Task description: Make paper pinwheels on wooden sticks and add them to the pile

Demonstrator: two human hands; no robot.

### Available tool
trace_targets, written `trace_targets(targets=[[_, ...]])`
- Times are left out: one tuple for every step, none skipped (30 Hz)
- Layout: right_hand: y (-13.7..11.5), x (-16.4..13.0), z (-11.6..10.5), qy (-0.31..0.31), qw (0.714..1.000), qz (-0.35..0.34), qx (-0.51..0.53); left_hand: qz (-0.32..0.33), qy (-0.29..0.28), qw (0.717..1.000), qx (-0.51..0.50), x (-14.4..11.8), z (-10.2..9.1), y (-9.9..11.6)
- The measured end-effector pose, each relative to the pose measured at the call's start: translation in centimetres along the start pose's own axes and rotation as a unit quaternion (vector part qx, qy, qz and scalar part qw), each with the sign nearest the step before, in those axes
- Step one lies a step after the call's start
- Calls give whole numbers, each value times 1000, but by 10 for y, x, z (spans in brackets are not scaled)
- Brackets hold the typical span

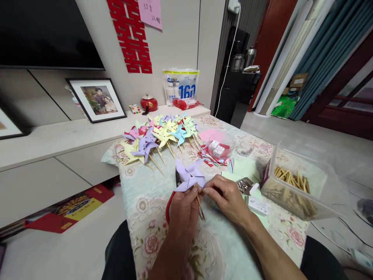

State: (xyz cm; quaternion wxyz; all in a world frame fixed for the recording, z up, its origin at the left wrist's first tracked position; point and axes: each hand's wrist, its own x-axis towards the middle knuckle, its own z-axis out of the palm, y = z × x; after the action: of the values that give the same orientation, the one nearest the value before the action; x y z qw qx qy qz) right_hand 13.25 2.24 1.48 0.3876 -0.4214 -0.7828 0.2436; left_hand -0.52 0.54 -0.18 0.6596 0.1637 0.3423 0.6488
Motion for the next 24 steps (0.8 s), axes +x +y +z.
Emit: trace_targets(targets=[[-1,0,1,-33,999,23,12,4,1,1000,1,1,-1,1],[-1,-1,3,-67,996,45,23,3,3,1000,2,2,-2,2],[-1,-1,4,-98,992,67,34,-4,5,1000,0,2,-3,3],[-1,-2,6,-124,987,87,47,-14,7,1000,-6,3,-3,4],[-1,-3,7,-143,982,105,64,-22,10,1000,-16,3,-4,4],[0,-4,9,-155,977,122,82,-27,12,999,-26,3,-4,4],[0,-5,10,-163,972,134,102,-29,13,999,-34,3,-3,3],[1,-5,11,-167,968,142,121,-26,15,999,-39,3,-3,3],[2,-5,11,-170,964,148,139,-21,16,999,-41,3,-2,3],[2,-5,11,-172,961,153,155,-18,14,999,-42,3,-2,2],[3,-5,11,-169,959,157,167,-16,12,999,-42,3,-1,2],[4,-5,9,-162,958,161,171,-14,9,999,-42,2,-1,2],[5,-4,8,-150,961,163,166,-9,8,999,-40,2,-1,3],[6,-3,5,-134,966,163,152,-1,13,999,-33,2,-2,3],[7,-2,2,-114,972,159,126,12,25,999,-18,2,-4,4],[8,-2,-2,-94,980,151,93,34,44,998,4,2,-6,5],[9,-1,-6,-76,986,139,55,64,68,995,35,3,-8,5],[11,-1,-10,-63,990,125,13,100,91,988,73,4,-11,6],[12,-1,-13,-55,992,109,-28,140,109,977,117,5,-13,6],[13,-1,-17,-52,992,94,-67,182,120,962,166,7,-16,7],[15,-2,-20,-52,990,82,-102,222,123,942,217,8,-18,7],[16,-3,-22,-54,987,72,-133,259,121,920,269,9,-19,7],[17,-5,-24,-56,983,64,-160,290,117,895,317,9,-20,7],[17,-6,-25,-57,980,56,-184,316,112,872,358,9,-20,8]])
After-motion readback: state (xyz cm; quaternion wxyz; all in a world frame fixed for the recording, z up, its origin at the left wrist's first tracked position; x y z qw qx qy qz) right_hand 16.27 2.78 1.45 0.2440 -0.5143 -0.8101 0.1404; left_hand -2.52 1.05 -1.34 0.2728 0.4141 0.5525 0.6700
